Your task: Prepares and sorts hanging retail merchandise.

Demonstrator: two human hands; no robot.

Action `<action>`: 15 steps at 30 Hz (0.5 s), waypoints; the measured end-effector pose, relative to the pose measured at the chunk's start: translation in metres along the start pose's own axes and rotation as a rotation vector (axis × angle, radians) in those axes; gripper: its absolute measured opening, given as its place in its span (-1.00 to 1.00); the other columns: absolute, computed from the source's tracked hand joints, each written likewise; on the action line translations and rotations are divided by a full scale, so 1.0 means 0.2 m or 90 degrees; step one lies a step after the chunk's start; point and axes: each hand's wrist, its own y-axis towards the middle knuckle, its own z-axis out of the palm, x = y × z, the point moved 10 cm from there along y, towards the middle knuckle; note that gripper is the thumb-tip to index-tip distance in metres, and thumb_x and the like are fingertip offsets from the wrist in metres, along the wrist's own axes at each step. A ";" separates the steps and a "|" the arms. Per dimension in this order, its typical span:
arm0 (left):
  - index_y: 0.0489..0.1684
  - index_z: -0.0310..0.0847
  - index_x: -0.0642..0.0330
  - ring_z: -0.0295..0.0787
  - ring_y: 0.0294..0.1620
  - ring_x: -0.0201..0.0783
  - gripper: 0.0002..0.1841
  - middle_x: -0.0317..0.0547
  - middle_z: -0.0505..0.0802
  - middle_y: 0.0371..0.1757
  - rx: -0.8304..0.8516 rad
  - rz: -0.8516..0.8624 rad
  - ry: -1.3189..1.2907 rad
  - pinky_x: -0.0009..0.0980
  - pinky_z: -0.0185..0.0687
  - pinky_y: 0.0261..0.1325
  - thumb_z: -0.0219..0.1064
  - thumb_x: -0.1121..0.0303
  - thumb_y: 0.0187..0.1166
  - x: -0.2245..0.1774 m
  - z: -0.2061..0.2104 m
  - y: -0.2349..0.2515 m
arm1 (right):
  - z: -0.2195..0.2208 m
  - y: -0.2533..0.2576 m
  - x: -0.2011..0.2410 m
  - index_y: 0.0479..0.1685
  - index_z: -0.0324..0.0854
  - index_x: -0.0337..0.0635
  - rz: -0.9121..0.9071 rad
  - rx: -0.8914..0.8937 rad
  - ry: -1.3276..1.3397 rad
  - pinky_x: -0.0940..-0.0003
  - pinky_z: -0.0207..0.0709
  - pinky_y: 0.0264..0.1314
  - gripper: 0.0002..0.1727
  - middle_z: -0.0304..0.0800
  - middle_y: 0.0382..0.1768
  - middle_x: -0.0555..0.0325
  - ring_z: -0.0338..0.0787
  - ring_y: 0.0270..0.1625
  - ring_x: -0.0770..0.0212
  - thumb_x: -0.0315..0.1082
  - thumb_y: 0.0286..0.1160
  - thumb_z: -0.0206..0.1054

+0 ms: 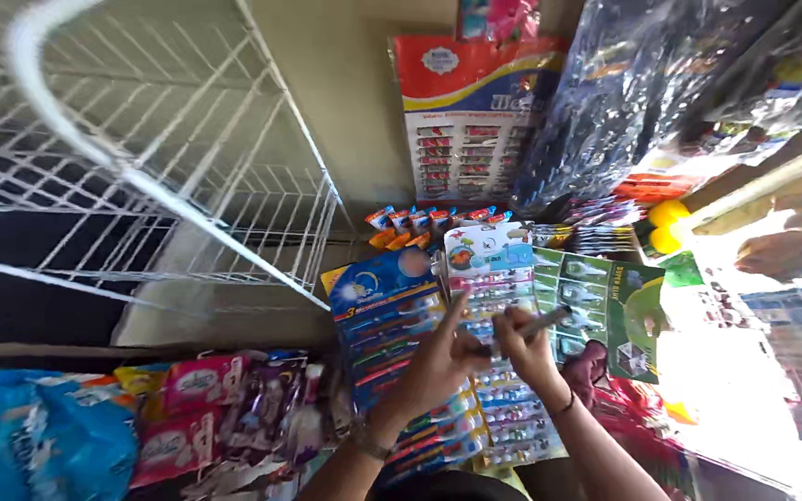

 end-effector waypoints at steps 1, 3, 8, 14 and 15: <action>0.82 -0.11 0.45 0.90 -0.22 -0.36 -0.07 -0.09 0.91 -0.11 0.039 -0.033 -0.098 -0.40 0.85 -0.07 0.45 0.58 0.42 0.02 0.01 -0.08 | 0.07 -0.06 0.03 -0.57 0.56 0.03 -0.037 0.042 0.025 0.82 0.42 -0.45 -0.73 0.54 -0.62 0.67 0.51 -0.53 0.81 -0.37 0.56 0.20; 0.83 -0.08 0.34 0.88 -0.22 -0.44 -0.11 -0.23 0.92 -0.09 0.122 -0.091 -0.246 -0.47 0.82 -0.07 0.40 0.58 0.46 0.07 0.05 -0.25 | 0.22 -0.17 0.06 -0.47 0.65 -0.05 -0.095 0.151 0.072 0.82 0.48 -0.34 -0.72 0.62 -0.55 0.59 0.57 -0.43 0.81 -0.28 0.67 0.22; 0.65 0.34 0.26 0.89 -0.17 -0.37 -0.42 -0.19 0.92 -0.07 0.023 -0.173 -0.228 -0.38 0.84 0.00 0.32 0.49 0.59 0.35 -0.13 -0.63 | 0.54 -0.30 -0.17 0.12 0.71 -0.39 0.051 0.566 -0.026 0.37 0.68 0.19 -0.46 0.86 0.07 0.00 0.81 0.07 0.34 -0.02 0.51 0.45; 0.39 0.53 0.49 0.81 0.19 -0.06 -0.61 0.21 0.83 0.19 -0.387 -0.325 0.134 -0.11 0.64 0.34 0.23 0.38 0.73 0.49 -0.82 -0.96 | 0.37 0.26 -0.64 0.63 0.37 -0.40 0.369 0.279 -0.576 -0.23 0.39 0.59 -0.39 0.59 0.45 -0.43 0.60 0.52 -0.34 -0.09 0.83 0.11; 0.39 0.54 0.49 0.79 0.23 0.02 -0.60 0.27 0.82 0.21 -0.402 -0.343 0.185 -0.03 0.61 0.38 0.24 0.36 0.74 0.49 -0.89 -0.98 | 0.38 0.28 -0.71 0.66 0.30 -0.44 0.403 0.266 -0.594 -0.27 0.36 0.61 -0.32 0.56 0.47 -0.47 0.56 0.56 -0.38 -0.04 0.81 0.13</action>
